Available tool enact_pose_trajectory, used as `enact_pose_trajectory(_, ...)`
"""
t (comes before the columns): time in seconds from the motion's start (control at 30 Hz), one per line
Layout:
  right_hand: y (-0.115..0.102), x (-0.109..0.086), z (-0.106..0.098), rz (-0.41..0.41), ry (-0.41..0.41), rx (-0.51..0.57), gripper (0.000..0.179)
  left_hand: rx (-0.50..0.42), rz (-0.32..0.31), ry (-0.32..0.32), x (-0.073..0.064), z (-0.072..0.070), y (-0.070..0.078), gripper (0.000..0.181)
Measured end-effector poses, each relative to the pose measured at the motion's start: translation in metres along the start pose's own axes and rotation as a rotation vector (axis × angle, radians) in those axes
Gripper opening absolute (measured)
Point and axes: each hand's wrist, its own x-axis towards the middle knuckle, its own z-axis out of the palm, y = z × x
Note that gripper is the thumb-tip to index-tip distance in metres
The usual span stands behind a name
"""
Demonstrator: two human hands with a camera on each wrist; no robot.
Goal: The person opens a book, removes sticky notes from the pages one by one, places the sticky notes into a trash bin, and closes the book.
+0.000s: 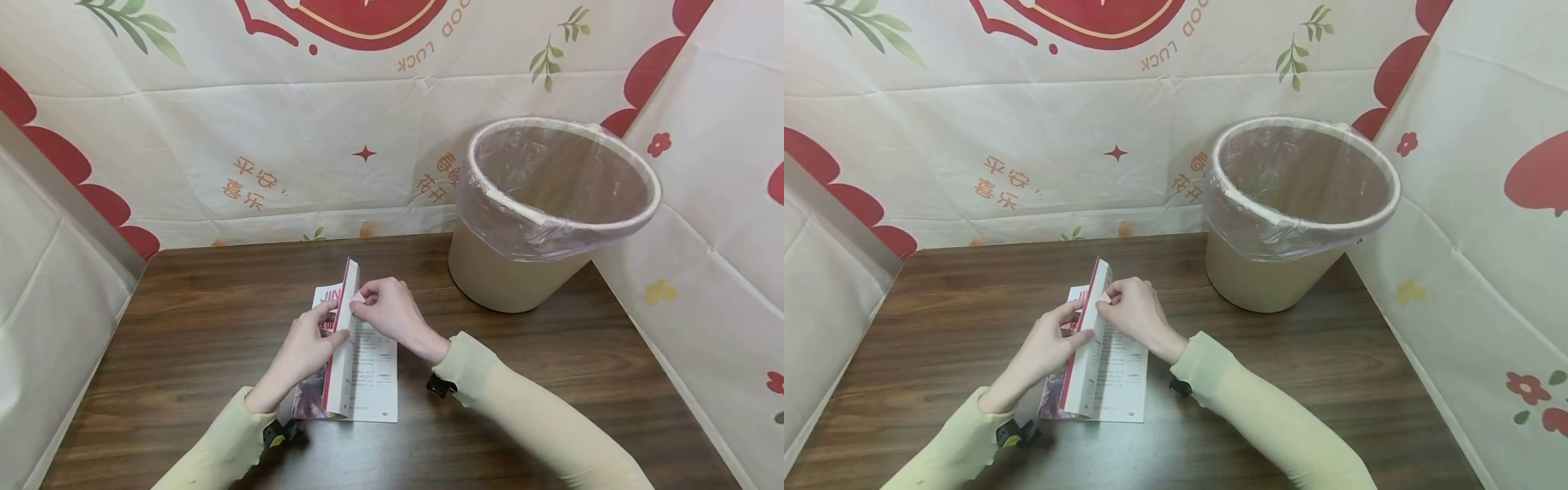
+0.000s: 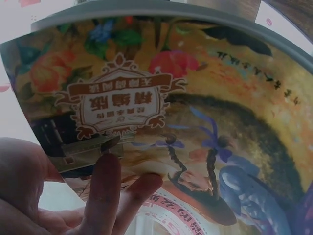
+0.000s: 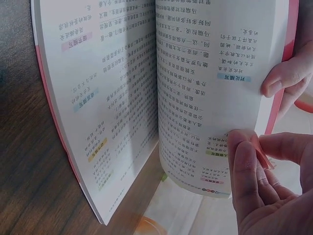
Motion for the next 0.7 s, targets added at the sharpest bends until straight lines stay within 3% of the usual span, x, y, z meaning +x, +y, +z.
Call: enact_pose_trajectory(0.7,0.0012,-0.0011,0.0000,0.009,-0.002,0.014,0.013,-0.040,-0.008,-0.034,0.0020,-0.0038,-0.0021,0.053)
